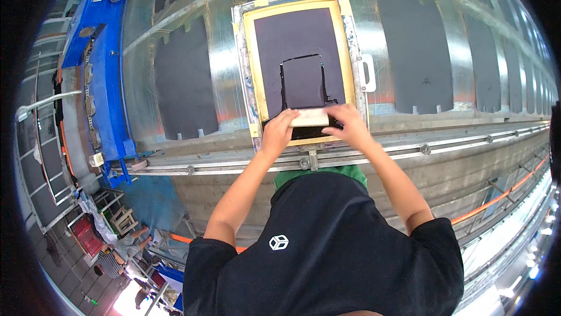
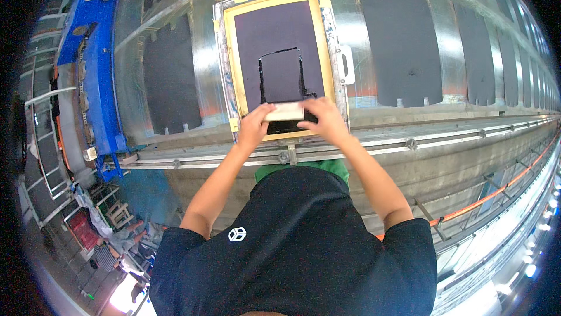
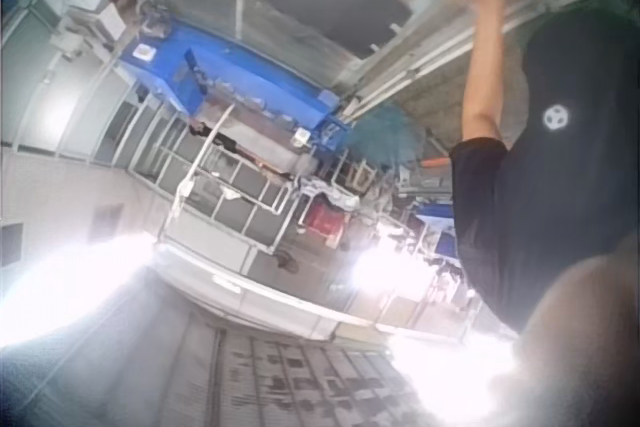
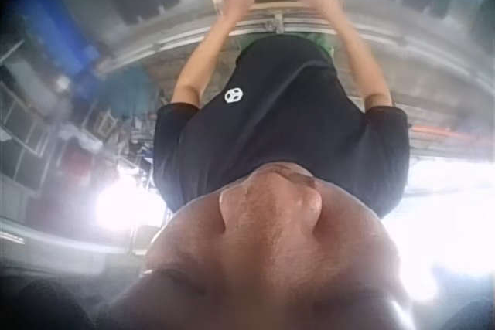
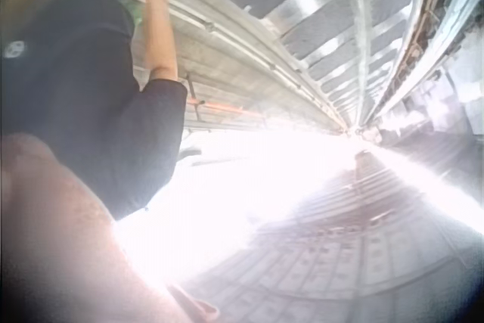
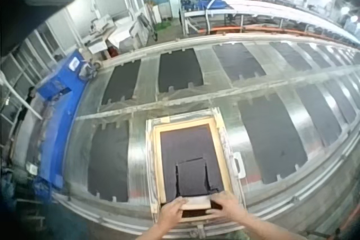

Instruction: The person uses a white squeegee to spread black ink across a purple screen printing frame. They repeatedly pull the ink from the bottom to the top of the frame, ensuring even coverage. The person briefly lifts the frame to inspect the ink distribution before continuing the spreading process.

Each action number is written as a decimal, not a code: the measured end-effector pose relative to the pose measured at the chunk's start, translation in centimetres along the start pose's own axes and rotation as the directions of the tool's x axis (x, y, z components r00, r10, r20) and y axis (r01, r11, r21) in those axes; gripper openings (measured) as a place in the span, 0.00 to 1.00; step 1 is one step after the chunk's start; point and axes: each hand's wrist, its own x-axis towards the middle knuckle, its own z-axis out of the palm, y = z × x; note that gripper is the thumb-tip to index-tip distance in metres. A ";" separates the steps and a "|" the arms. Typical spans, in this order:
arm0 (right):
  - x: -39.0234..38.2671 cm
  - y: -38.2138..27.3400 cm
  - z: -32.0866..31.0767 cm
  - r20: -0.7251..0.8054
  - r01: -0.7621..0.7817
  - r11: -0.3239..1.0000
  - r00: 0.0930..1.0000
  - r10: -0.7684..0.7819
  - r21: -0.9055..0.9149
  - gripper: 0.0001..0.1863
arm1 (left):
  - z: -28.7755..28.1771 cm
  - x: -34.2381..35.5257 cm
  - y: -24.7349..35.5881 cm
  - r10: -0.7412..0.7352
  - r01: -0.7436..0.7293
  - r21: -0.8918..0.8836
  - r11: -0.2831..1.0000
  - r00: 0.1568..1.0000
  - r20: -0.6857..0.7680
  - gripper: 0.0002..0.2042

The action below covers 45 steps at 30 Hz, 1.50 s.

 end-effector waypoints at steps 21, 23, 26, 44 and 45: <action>11.5 6.8 -5.0 -0.573 -0.368 0.910 0.710 0.408 0.191 0.10 | -1.5 -1.2 -1.1 -0.092 0.062 -0.105 0.993 0.946 -0.310 0.26; 13.4 4.4 -1.9 -0.571 -0.331 0.917 0.717 0.399 0.225 0.10 | -4.3 -2.7 -2.7 -0.119 0.075 -0.135 0.988 0.926 -0.357 0.25; 16.7 2.4 6.5 -0.631 -0.192 0.961 0.725 0.275 0.197 0.10 | -8.5 -5.3 -7.6 -0.100 0.061 -0.100 0.993 0.892 -0.441 0.23; 24.9 -14.7 27.7 -0.511 -0.383 0.896 0.737 0.442 0.223 0.10 | -28.7 -11.8 -27.8 -0.182 0.164 -0.083 0.983 0.935 -0.306 0.20; 24.9 -14.2 28.0 -0.525 -0.386 0.900 0.732 0.433 0.204 0.10 | -28.8 -11.3 -28.2 -0.146 0.137 -0.050 0.989 0.939 -0.311 0.20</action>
